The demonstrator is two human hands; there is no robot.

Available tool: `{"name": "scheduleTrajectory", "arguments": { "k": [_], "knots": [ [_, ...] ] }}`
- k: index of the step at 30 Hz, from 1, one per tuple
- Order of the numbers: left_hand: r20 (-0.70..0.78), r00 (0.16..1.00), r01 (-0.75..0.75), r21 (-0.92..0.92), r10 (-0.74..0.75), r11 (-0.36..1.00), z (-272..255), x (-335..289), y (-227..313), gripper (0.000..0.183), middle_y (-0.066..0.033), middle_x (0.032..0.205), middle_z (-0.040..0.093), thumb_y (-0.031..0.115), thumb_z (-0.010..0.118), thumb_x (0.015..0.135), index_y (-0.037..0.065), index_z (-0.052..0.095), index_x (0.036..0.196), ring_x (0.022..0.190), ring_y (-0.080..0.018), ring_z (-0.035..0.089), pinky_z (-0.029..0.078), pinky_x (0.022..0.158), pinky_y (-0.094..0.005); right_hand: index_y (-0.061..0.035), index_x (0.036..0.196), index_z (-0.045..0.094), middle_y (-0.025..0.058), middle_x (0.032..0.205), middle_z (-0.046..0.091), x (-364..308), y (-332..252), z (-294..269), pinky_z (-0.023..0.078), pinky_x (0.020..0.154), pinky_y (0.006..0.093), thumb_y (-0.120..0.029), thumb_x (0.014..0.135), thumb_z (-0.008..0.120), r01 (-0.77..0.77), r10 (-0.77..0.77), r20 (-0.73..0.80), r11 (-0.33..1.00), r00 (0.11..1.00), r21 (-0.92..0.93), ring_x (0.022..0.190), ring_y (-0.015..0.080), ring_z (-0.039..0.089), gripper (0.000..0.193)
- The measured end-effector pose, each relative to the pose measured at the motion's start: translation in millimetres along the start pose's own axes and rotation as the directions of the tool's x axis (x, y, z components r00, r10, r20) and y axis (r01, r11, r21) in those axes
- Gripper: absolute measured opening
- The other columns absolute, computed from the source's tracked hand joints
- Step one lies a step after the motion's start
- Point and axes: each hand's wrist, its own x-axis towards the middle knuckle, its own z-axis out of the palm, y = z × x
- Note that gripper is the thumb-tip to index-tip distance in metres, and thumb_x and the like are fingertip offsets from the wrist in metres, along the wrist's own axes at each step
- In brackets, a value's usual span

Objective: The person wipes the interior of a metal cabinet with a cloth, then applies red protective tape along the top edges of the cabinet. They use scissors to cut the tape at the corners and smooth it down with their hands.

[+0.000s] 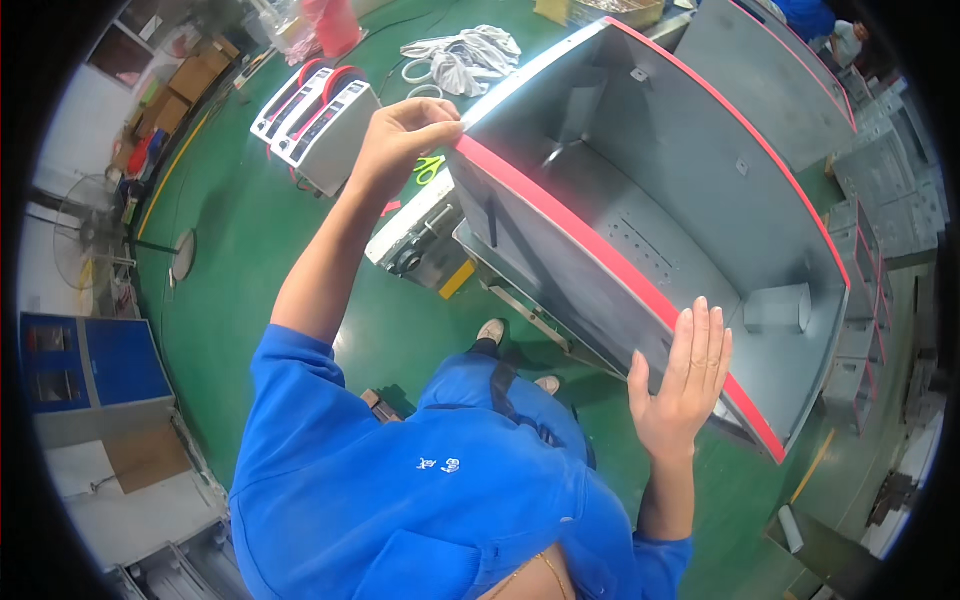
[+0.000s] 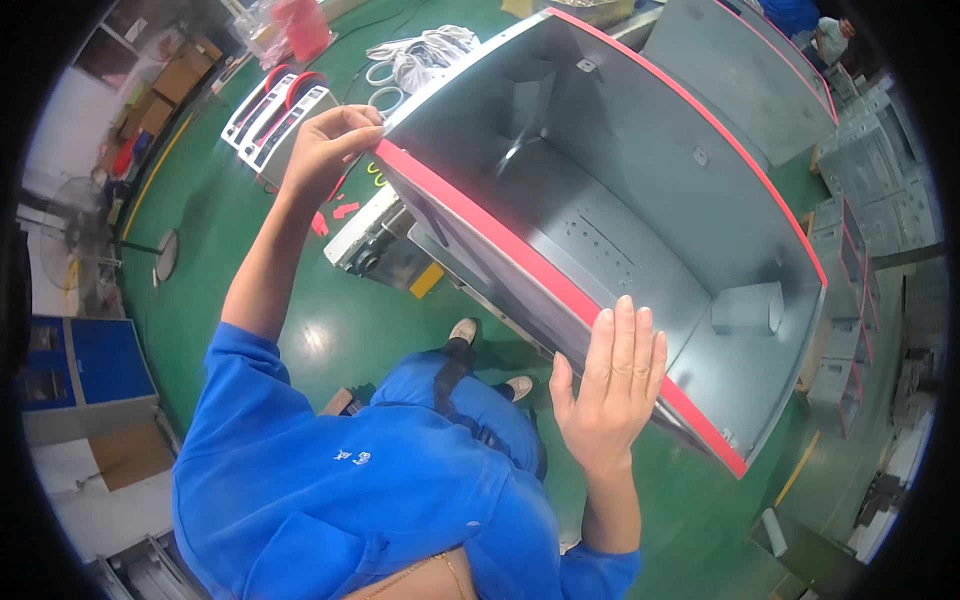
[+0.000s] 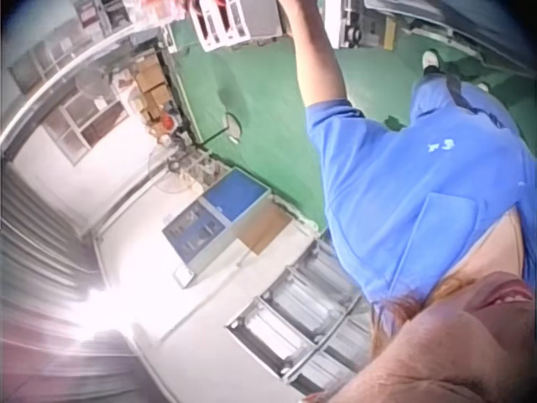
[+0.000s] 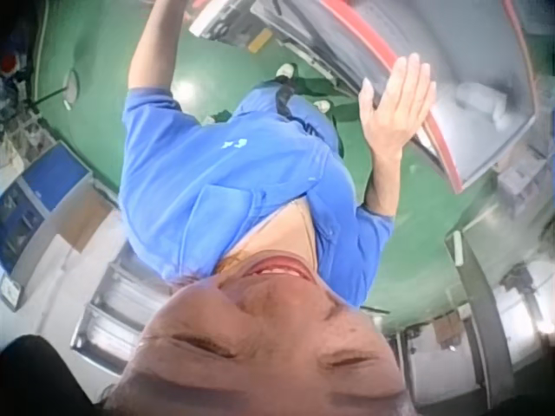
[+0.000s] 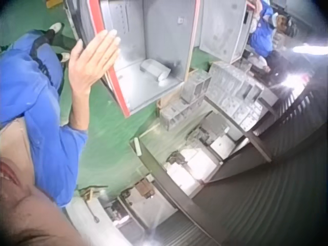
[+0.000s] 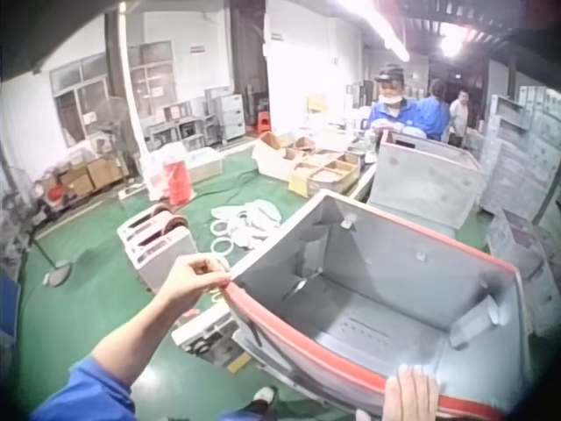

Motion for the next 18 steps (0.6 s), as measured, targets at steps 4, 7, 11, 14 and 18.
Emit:
{"name": "scheduleTrajectory", "arguments": {
  "k": [4,7,11,14,18],
  "knots": [
    [0.033,0.999,-0.041,-0.024,0.042,0.999,1.0,-0.6,0.4,0.006,-0.0031,0.086,0.058,0.005,0.064,0.07,0.003,0.06,0.068,0.063,-0.0038,0.043,0.03,0.052,-0.0176,0.0043,0.12,0.045,0.021,0.122,0.048,4.0,-5.7,6.0,0.032,0.097,0.0472,-0.019,0.078,0.058,0.042,-0.034,0.104,0.997,0.994,-0.067,0.115,0.0342,0.044,0.049],
    [0.065,0.995,-0.068,-0.073,0.073,0.995,-2.3,1.1,-4.6,0.007,-0.0029,0.082,0.057,0.006,0.065,0.071,0.002,0.059,0.068,0.062,-0.0037,0.043,0.03,0.052,-0.0177,0.0038,0.12,0.045,0.0207,0.122,0.048,3.8,-5.1,7.1,0.034,0.096,0.0461,-0.018,0.078,0.058,0.058,-0.052,0.09,0.996,0.995,-0.068,0.114,0.0335,0.046,0.049],
    [0.087,0.994,-0.063,-0.114,0.073,0.992,-2.7,2.8,-3.8,0.01,-0.0022,0.078,0.057,0.008,0.065,0.072,0.002,0.059,0.067,0.06,-0.0035,0.043,0.03,0.051,-0.0177,0.0041,0.12,0.045,0.0206,0.121,0.049,4.6,-6.2,7.8,0.035,0.095,0.0451,-0.017,0.079,0.057,0.065,-0.056,0.094,0.993,0.994,-0.098,0.113,0.0338,0.047,0.048],
    [0.085,0.995,-0.041,-0.108,0.05,0.993,-2.4,0.3,0.1,0.01,-0.001,0.079,0.057,0.009,0.066,0.071,0.003,0.059,0.066,0.06,-0.0031,0.043,0.03,0.052,-0.0169,0.0045,0.12,0.045,0.0208,0.121,0.049,4.4,-6.7,9.4,0.035,0.095,0.0456,-0.017,0.08,0.056,0.074,-0.066,0.072,0.992,0.995,-0.105,0.113,0.0345,0.047,0.047],
    [0.08,0.996,-0.022,-0.137,0.033,0.99,-3.0,0.7,0.7,0.01,-0.0025,0.081,0.058,0.009,0.067,0.07,0.002,0.06,0.066,0.065,-0.0056,0.048,0.036,0.056,-0.0185,0.0054,0.12,0.044,0.0218,0.122,0.048,4.9,-8.3,8.9,0.035,0.095,0.0465,-0.017,0.081,0.055,0.076,-0.067,0.081,0.991,0.994,-0.112,0.113,0.0354,0.046,0.046]
  ]
}}
